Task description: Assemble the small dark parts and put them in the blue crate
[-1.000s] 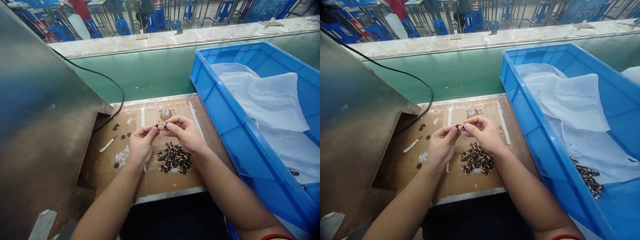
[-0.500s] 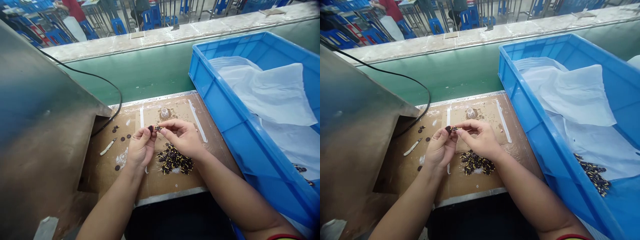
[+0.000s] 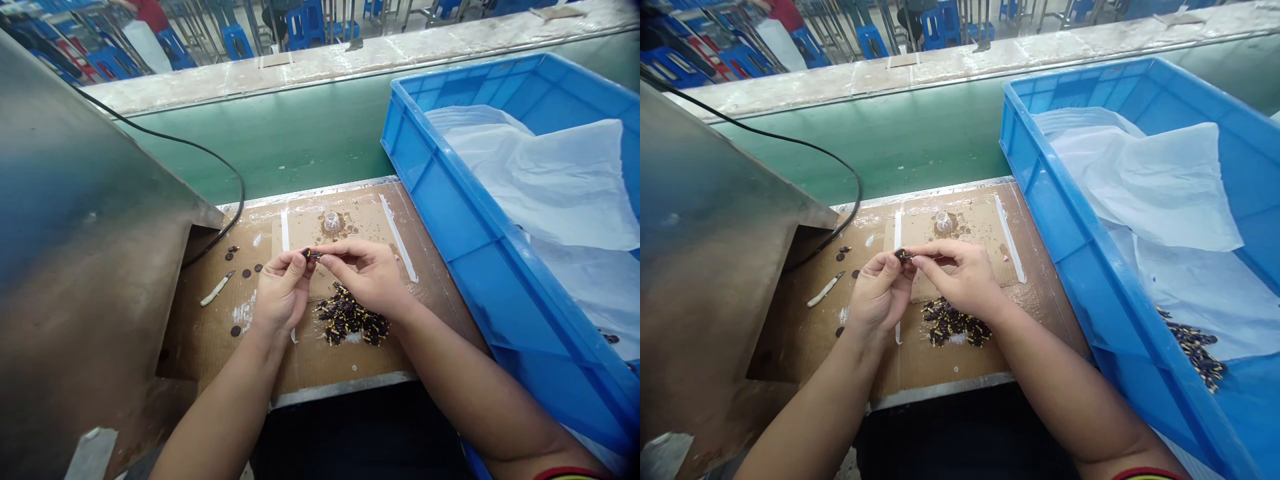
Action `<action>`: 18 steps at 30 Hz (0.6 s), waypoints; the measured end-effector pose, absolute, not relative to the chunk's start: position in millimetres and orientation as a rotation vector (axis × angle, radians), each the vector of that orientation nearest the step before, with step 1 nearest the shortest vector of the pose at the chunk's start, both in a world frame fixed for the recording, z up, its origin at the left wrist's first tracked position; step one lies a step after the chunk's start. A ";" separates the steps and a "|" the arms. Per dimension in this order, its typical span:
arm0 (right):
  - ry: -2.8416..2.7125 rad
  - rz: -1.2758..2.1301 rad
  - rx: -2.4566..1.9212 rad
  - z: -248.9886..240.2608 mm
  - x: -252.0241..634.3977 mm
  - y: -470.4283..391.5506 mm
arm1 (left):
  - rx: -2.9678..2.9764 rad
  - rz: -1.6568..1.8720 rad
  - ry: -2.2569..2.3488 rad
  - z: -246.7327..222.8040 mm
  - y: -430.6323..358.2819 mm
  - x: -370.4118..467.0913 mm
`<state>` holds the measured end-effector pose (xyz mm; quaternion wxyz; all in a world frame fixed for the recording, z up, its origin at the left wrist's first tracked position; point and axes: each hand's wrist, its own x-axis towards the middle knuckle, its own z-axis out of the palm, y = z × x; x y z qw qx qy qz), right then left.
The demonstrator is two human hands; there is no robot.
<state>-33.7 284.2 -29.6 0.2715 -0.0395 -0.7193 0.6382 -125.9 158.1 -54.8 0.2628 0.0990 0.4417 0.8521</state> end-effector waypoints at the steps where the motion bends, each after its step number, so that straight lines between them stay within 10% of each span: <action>1: -1.963 1.658 -0.103 -29.5 -33.4 284.4 | 0.287 2.310 1.228 -55.4 158.3 -125.8; 18: -2.075 1.230 -0.113 -40.8 -36.0 289.8 | 0.771 2.212 1.931 -64.9 159.1 -119.6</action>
